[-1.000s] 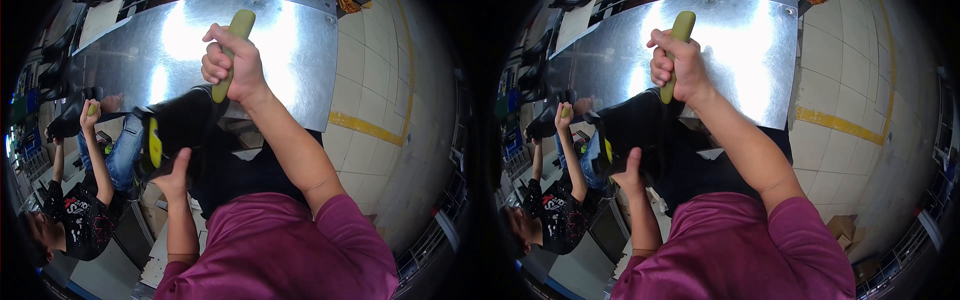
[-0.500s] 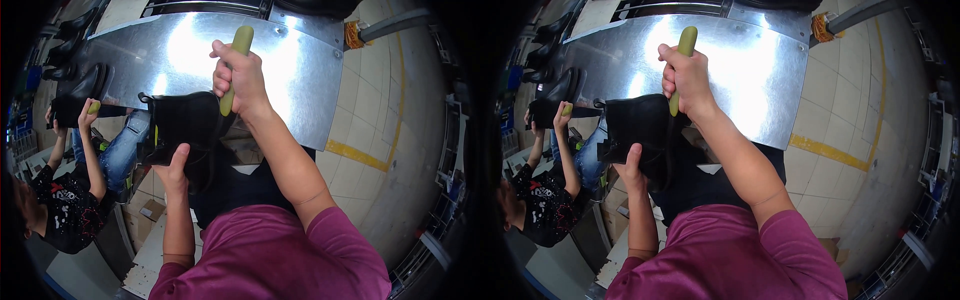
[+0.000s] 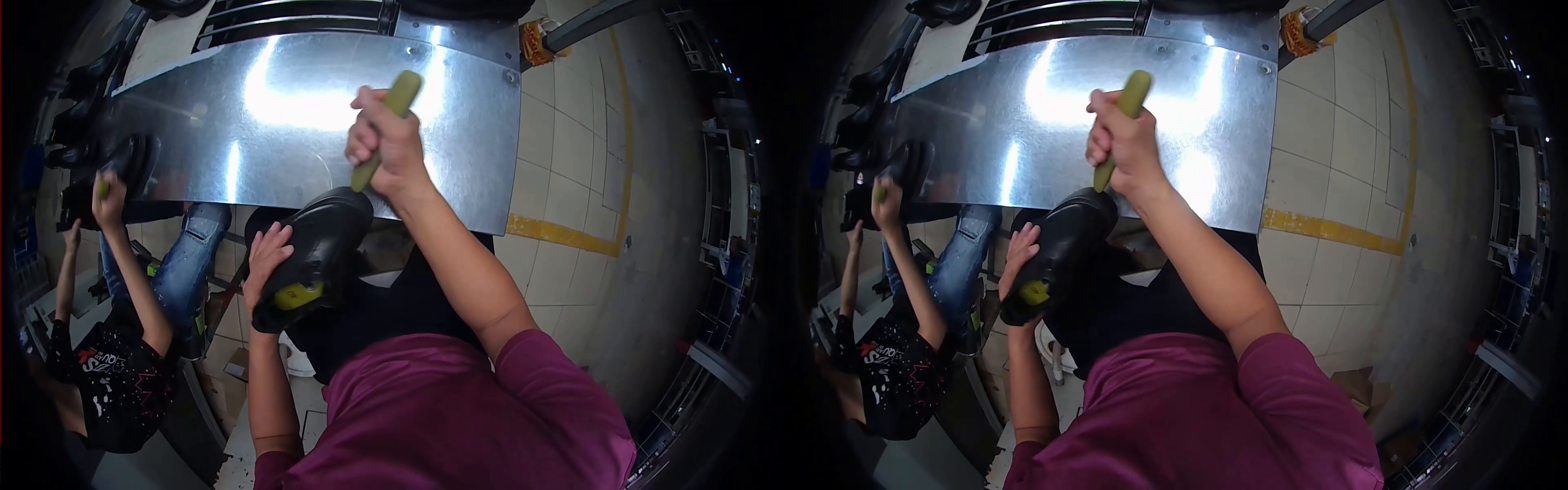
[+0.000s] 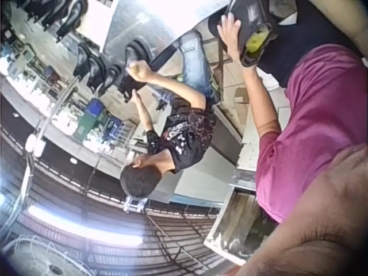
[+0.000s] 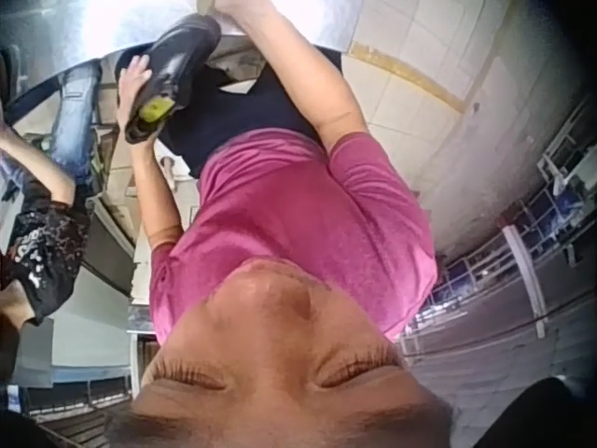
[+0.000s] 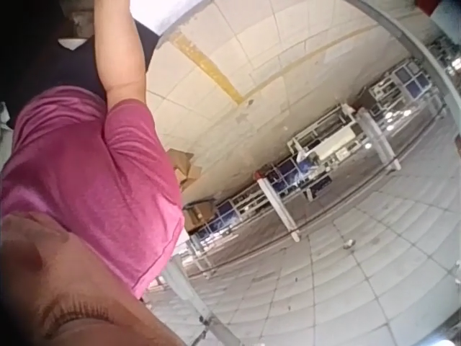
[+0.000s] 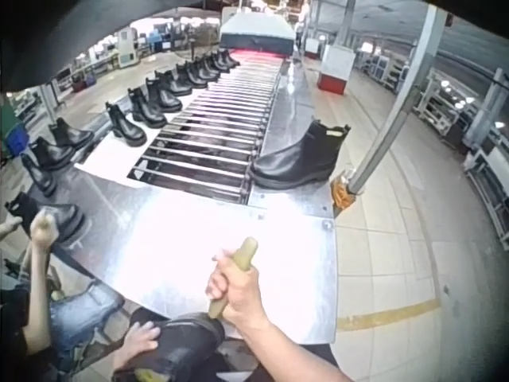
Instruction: Rubbing the surface of black leather boots with a green finishing tool on a production line.
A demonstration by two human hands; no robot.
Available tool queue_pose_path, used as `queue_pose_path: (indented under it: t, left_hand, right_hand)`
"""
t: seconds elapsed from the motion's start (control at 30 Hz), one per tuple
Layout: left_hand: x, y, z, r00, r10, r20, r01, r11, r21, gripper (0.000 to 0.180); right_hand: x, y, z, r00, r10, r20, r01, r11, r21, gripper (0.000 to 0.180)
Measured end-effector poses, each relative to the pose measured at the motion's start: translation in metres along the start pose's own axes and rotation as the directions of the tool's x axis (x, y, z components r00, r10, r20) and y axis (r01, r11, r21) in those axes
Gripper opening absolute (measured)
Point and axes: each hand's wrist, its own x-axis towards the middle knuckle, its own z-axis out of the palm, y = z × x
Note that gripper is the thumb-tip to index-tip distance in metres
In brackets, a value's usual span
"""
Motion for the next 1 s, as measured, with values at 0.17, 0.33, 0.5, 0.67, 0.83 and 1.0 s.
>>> queue_pose_path:
  t: [0.17,0.33,0.5,0.67,0.83,1.0]
  left_hand:
    - [-0.004,0.009,0.009,1.000,-0.002,-0.022,0.004,0.998,0.059,0.042]
    - [-0.003,0.011,0.008,1.000,-0.002,-0.009,0.003,0.995,0.100,0.037]
    - [-0.004,0.011,0.012,1.000,0.003,-0.009,-0.002,0.995,0.096,0.035]
    - [-0.005,0.015,0.009,0.999,0.012,-0.050,-0.006,0.993,0.114,0.040]
    - [-0.008,0.007,0.010,0.997,0.075,-0.029,-0.071,0.988,0.135,0.034]
    - [-0.002,-0.002,0.008,1.000,0.026,-0.014,-0.025,0.999,0.043,0.037]
  right_hand:
    - [-0.026,-0.020,-0.027,0.991,-0.092,0.093,0.075,0.983,0.170,0.031]
    - [-0.032,-0.011,-0.026,0.991,-0.045,0.127,0.016,0.977,0.214,0.032]
    - [-0.029,-0.006,-0.016,0.998,-0.011,0.065,0.000,0.987,0.163,0.030]
    - [-0.027,-0.005,0.004,0.985,0.128,0.113,-0.130,0.991,0.014,0.024]
    - [-0.034,0.002,0.022,0.828,-0.254,0.501,0.505,0.725,-0.468,0.021]
    - [-0.034,-0.008,0.011,0.985,0.017,0.170,0.015,0.982,-0.189,0.019]
